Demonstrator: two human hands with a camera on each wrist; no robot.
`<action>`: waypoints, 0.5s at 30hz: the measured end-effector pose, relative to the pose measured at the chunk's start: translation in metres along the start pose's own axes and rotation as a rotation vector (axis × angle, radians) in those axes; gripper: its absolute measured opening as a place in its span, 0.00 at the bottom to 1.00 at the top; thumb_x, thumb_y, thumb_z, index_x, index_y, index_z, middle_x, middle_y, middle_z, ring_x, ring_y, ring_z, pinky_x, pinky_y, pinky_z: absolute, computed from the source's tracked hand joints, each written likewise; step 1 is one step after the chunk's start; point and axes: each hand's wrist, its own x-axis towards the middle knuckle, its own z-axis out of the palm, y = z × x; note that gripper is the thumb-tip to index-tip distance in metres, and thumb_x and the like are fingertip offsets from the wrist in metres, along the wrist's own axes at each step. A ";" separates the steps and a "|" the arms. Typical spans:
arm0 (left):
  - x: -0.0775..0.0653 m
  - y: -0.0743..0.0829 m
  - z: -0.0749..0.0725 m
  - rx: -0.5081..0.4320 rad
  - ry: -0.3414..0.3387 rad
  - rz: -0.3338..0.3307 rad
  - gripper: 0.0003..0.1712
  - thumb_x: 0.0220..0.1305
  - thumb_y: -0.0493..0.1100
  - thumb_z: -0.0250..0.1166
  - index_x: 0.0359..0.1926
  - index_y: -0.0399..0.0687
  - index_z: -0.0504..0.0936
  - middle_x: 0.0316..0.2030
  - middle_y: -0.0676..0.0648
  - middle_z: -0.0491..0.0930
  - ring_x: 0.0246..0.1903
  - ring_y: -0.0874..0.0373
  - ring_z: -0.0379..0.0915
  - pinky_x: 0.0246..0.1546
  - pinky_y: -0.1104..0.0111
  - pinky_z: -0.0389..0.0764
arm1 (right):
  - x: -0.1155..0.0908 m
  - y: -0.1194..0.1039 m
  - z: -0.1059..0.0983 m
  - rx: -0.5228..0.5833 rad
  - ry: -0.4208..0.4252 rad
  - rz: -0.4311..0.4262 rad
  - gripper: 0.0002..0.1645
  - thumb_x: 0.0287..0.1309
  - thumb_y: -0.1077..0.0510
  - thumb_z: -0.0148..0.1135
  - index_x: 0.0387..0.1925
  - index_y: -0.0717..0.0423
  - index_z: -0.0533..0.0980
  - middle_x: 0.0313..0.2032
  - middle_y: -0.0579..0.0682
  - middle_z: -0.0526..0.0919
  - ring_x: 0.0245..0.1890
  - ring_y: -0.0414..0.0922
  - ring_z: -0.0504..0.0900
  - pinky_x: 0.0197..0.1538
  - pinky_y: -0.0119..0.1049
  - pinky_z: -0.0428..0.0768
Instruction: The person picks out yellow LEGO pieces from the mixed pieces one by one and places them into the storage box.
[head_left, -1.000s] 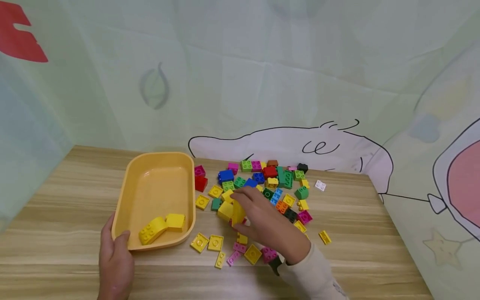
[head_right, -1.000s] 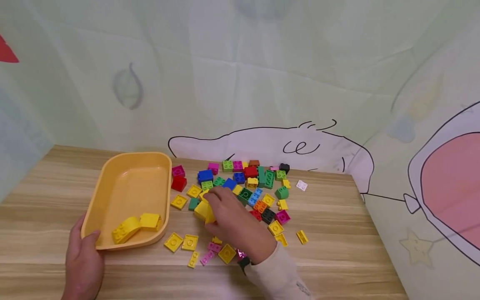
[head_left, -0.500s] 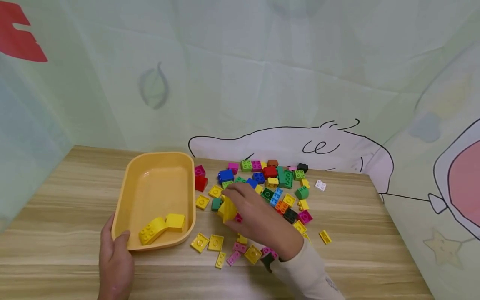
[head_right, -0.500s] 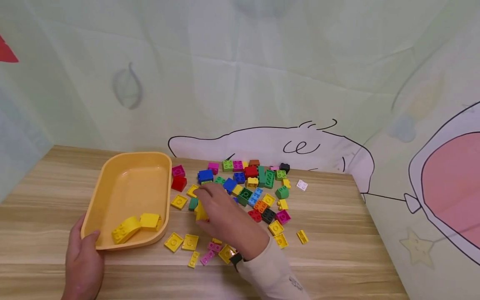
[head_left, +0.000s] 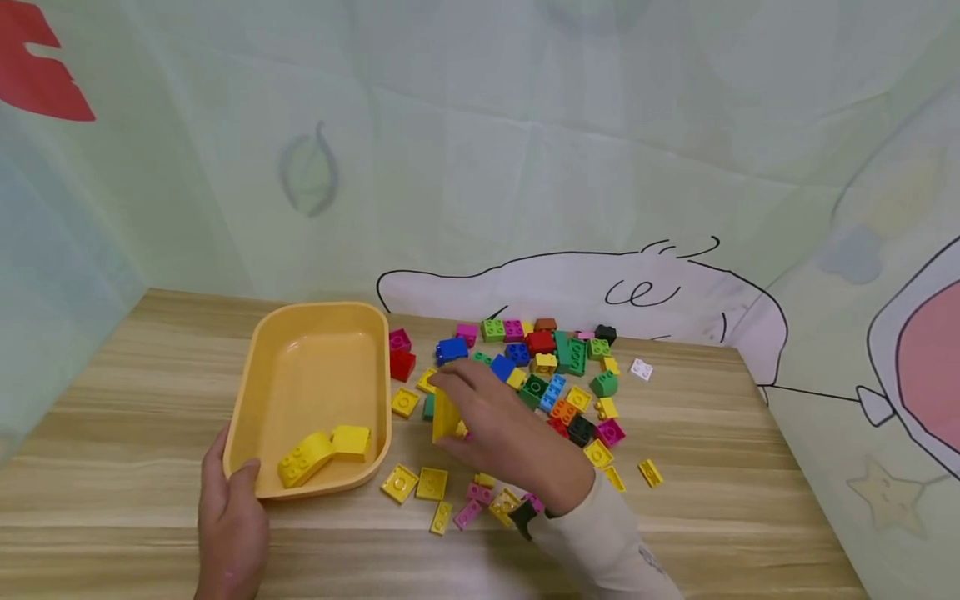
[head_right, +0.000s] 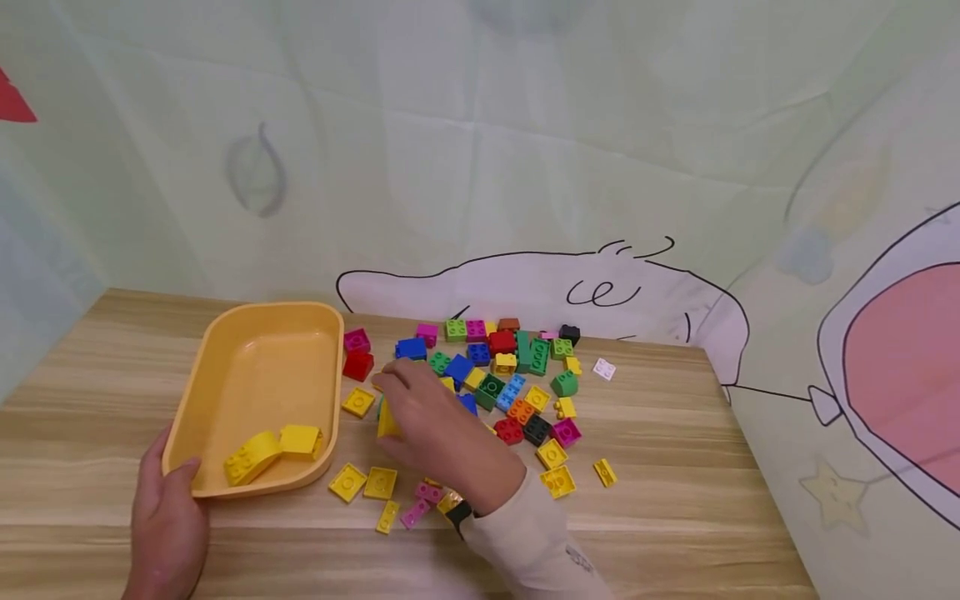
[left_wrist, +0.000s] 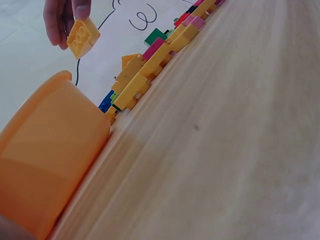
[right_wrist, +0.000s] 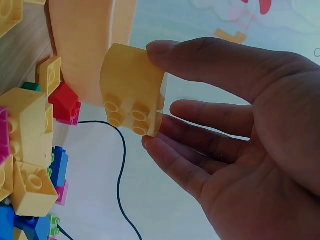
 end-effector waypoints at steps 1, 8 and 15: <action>0.000 0.000 0.000 0.000 0.001 0.002 0.30 0.80 0.44 0.30 0.77 0.69 0.41 0.79 0.59 0.38 0.77 0.58 0.38 0.80 0.52 0.42 | 0.001 -0.001 0.000 0.003 -0.002 -0.003 0.39 0.53 0.53 0.76 0.65 0.55 0.71 0.65 0.51 0.70 0.65 0.46 0.69 0.66 0.41 0.81; 0.000 0.000 0.000 0.000 0.004 0.005 0.30 0.80 0.44 0.30 0.77 0.69 0.42 0.79 0.58 0.38 0.77 0.58 0.37 0.80 0.52 0.41 | 0.005 -0.008 -0.003 -0.004 -0.011 -0.016 0.39 0.52 0.53 0.77 0.64 0.55 0.71 0.64 0.50 0.71 0.64 0.47 0.70 0.64 0.40 0.83; 0.000 -0.001 0.000 0.001 -0.003 0.005 0.30 0.80 0.44 0.30 0.77 0.69 0.41 0.79 0.58 0.38 0.77 0.57 0.37 0.80 0.52 0.41 | 0.006 -0.010 -0.003 -0.025 -0.014 -0.033 0.39 0.52 0.54 0.77 0.65 0.56 0.71 0.64 0.51 0.72 0.65 0.47 0.70 0.66 0.41 0.81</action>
